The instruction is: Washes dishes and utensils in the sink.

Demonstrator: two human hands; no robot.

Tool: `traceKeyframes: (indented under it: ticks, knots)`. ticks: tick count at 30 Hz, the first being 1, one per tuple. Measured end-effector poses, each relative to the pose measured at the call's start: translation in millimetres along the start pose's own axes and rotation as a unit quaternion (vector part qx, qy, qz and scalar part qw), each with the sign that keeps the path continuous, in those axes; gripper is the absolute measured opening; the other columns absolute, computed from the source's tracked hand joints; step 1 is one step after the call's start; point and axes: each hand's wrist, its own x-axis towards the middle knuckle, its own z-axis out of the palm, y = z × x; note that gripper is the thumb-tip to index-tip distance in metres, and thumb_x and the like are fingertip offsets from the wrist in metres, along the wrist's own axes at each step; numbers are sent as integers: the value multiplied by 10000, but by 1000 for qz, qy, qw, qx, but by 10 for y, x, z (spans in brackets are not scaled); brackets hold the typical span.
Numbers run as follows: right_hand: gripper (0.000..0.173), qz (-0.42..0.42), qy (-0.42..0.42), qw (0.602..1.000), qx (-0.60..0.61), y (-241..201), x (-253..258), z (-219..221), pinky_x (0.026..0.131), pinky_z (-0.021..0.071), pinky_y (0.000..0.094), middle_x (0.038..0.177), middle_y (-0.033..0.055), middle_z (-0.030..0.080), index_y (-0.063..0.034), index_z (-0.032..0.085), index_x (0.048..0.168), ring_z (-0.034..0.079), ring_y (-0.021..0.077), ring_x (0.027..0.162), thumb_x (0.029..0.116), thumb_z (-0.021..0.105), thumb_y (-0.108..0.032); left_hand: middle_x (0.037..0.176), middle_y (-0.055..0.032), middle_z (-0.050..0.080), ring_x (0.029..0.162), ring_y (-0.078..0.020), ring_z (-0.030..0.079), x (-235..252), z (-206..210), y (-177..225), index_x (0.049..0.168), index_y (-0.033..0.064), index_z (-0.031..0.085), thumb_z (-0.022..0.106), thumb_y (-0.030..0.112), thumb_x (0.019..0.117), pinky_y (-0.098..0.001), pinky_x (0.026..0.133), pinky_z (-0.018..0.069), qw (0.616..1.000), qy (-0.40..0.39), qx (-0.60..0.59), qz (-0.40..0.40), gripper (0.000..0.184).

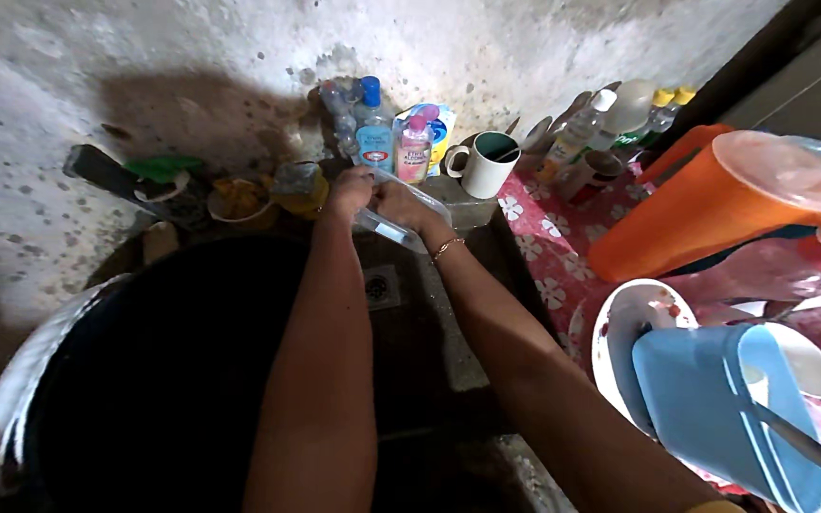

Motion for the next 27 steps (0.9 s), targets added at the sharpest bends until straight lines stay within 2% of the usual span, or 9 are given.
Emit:
traceKeyframes:
  ticks: [3,5,8,11,15,18,21,24,27]
  knots:
    - [353,-7,-31,995,99,-32,-160,9,1048,444,437,1242,224,671,70,667,1256,613,253,1165,1100,418,-126,1487,-289,475,1405,-427,436,61,-9,-59,1471,-9,486,375,192,1122,-623,1132,337,999,38,22,23,418]
    - [398,4,-36,990,136,-29,-308,37,1079,412,437,1298,242,641,82,641,1282,584,262,1218,1117,385,-173,1481,-310,474,1419,-440,423,77,-8,-62,1447,-54,490,389,184,1115,-608,1158,320,997,57,50,29,421]
    - [346,7,-54,996,64,134,-465,104,1029,448,509,1240,227,650,32,640,1270,608,306,1162,1082,510,-227,1457,-322,492,1377,-463,466,72,-41,-73,1443,-62,486,391,155,1107,-622,1125,365,993,81,86,25,411]
    - [455,64,-39,993,-87,98,-878,90,963,491,641,1271,284,634,-13,581,1372,625,472,1156,933,699,-36,1448,-312,509,1381,-459,469,45,-54,-42,1428,-44,508,442,109,1081,-625,1130,362,988,98,121,18,385]
    - [279,54,28,988,-142,41,-1058,161,883,532,630,1137,283,676,-10,631,1269,669,490,1043,993,638,-48,1429,-299,531,1374,-451,478,13,-61,-37,1394,-40,545,494,30,1030,-628,1121,366,988,96,121,16,375]
    - [248,12,100,993,-56,272,-1038,251,842,552,583,1063,263,696,8,644,1245,694,433,947,1016,632,-87,1414,-315,532,1354,-454,487,38,-57,-50,1366,-68,561,497,170,1067,-633,1106,372,994,99,41,0,387]
    - [483,34,125,983,131,448,-1092,304,904,560,445,1279,234,660,-12,492,1493,684,299,1034,1022,596,-34,1424,-323,500,1347,-467,465,-48,-26,24,1374,-68,539,513,437,1056,-683,1056,375,992,88,-70,-54,597]
    - [486,122,151,926,323,533,-1104,347,672,505,243,1138,85,649,-160,420,1553,578,71,783,1077,513,-137,1460,-333,453,1355,-490,437,-82,-13,44,1436,-50,489,470,498,1066,-706,1032,365,993,47,-89,-65,662]
    - [412,154,146,869,448,477,-1042,334,659,488,201,1024,6,606,-243,414,1526,554,31,735,1114,419,-244,1493,-321,429,1356,-510,432,-58,-11,37,1499,1,433,503,455,1068,-715,1003,390,995,27,-71,-70,630]
